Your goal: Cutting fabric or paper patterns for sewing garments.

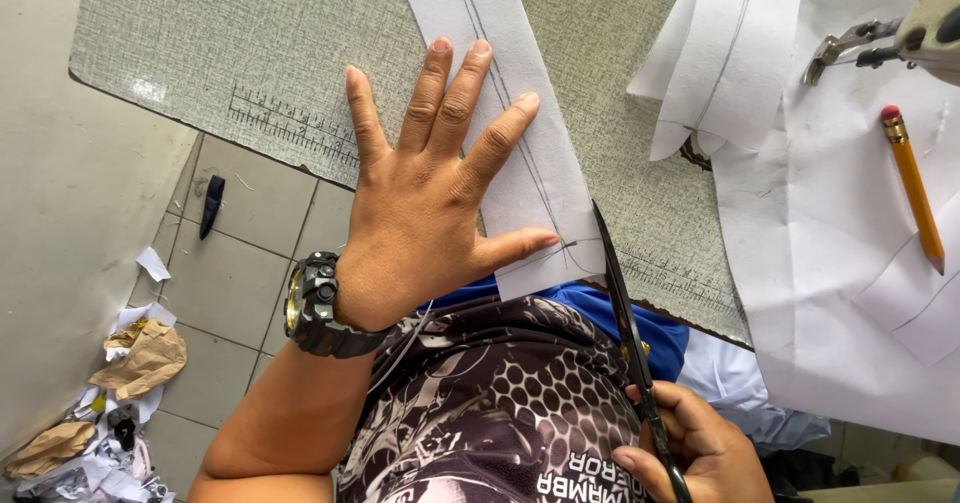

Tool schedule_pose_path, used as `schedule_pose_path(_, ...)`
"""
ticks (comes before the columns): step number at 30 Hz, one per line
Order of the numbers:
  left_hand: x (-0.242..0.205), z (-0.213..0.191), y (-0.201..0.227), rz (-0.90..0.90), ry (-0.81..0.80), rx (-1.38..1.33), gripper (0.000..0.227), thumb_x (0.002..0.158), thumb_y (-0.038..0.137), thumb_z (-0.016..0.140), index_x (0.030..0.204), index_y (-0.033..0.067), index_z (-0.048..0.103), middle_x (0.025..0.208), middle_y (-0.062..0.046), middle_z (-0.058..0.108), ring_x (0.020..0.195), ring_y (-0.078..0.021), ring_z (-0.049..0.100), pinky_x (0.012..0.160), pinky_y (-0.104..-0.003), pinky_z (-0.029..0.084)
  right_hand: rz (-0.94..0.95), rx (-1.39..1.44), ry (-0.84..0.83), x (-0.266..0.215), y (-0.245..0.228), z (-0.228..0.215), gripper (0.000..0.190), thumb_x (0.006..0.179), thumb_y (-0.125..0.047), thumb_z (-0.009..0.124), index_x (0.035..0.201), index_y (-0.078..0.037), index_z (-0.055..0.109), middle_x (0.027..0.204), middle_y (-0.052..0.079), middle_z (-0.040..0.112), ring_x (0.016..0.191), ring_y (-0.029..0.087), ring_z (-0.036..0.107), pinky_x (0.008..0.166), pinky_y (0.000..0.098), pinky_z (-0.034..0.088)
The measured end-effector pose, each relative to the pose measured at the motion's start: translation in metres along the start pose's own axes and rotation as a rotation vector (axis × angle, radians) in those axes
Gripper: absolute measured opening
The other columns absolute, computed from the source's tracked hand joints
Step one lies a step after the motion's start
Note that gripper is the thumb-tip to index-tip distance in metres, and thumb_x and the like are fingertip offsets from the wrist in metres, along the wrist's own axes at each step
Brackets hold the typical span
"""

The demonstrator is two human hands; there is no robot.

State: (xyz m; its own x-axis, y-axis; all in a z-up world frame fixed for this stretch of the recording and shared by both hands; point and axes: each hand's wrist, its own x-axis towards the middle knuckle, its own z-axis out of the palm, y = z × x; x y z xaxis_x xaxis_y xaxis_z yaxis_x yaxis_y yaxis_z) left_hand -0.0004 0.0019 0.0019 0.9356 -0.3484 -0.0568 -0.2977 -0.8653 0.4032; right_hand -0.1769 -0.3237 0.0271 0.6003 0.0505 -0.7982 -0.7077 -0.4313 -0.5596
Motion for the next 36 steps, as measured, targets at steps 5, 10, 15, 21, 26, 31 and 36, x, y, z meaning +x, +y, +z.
schedule_pose_path(5,-0.001,-0.001,0.001,0.018,0.024,0.006,0.106,0.081,0.088,0.063,0.158,0.0211,0.037,0.165,-0.018,0.013,0.15,-0.0346,-0.003,0.106,-0.084,-0.01,-0.044,0.047,-0.006,0.004,-0.019,0.005,0.063,0.062,-0.001,0.092,0.121,0.002,0.07,0.059,0.015,0.081,0.043,0.016,0.066,0.042,0.0265,0.045)
schedule_pose_path(10,-0.001,0.0,0.0,0.031,0.024,-0.006,0.103,0.083,0.087,0.064,0.158,0.0203,0.038,0.165,-0.018,0.01,0.149,-0.0355,-0.004,0.106,-0.084,-0.012,-0.036,0.008,-0.001,0.006,-0.019,0.004,0.06,0.064,0.001,0.091,0.121,0.001,0.071,0.057,0.014,0.08,0.041,0.016,0.063,0.042,0.0268,0.042)
schedule_pose_path(15,-0.001,-0.001,0.0,0.042,0.035,-0.014,0.102,0.084,0.086,0.065,0.157,0.0204,0.039,0.165,-0.018,0.012,0.15,-0.0352,-0.002,0.105,-0.084,-0.011,-0.052,-0.042,-0.01,0.005,-0.013,0.002,0.063,0.062,-0.005,0.092,0.121,-0.003,0.069,0.071,0.016,0.093,0.047,0.015,0.079,0.045,0.0245,0.057)
schedule_pose_path(21,-0.001,0.0,-0.001,0.042,0.031,-0.017,0.102,0.084,0.087,0.063,0.158,0.0203,0.038,0.165,-0.019,0.011,0.149,-0.0359,-0.003,0.104,-0.085,-0.012,-0.068,-0.049,0.002,0.005,-0.013,0.004,0.062,0.062,-0.008,0.092,0.12,-0.004,0.069,0.069,0.016,0.094,0.045,0.014,0.08,0.045,0.0241,0.06)
schedule_pose_path(26,-0.002,0.0,-0.001,0.054,0.038,-0.02,0.102,0.084,0.086,0.065,0.158,0.0202,0.04,0.165,-0.018,0.012,0.149,-0.0346,-0.003,0.105,-0.085,-0.011,-0.022,0.035,-0.006,0.007,-0.029,0.009,0.061,0.066,0.002,0.089,0.123,0.001,0.068,0.062,0.017,0.085,0.045,0.017,0.07,0.044,0.0258,0.049)
schedule_pose_path(31,-0.003,-0.002,-0.001,0.052,0.031,-0.031,0.101,0.084,0.085,0.062,0.157,0.0191,0.039,0.165,-0.019,0.012,0.149,-0.0348,-0.003,0.105,-0.085,-0.011,-0.084,-0.027,-0.037,0.011,-0.025,0.008,0.06,0.068,-0.001,0.09,0.124,0.0,0.067,0.055,0.01,0.078,0.04,0.013,0.063,0.041,0.025,0.042)
schedule_pose_path(36,-0.003,-0.002,-0.001,0.063,0.047,-0.046,0.099,0.084,0.083,0.066,0.156,0.0192,0.041,0.164,-0.018,0.014,0.149,-0.034,-0.003,0.105,-0.085,-0.011,-0.096,-0.016,-0.018,0.009,-0.021,0.008,0.061,0.066,-0.001,0.09,0.123,-0.001,0.068,0.06,0.012,0.085,0.038,0.012,0.064,0.04,0.0234,0.046)
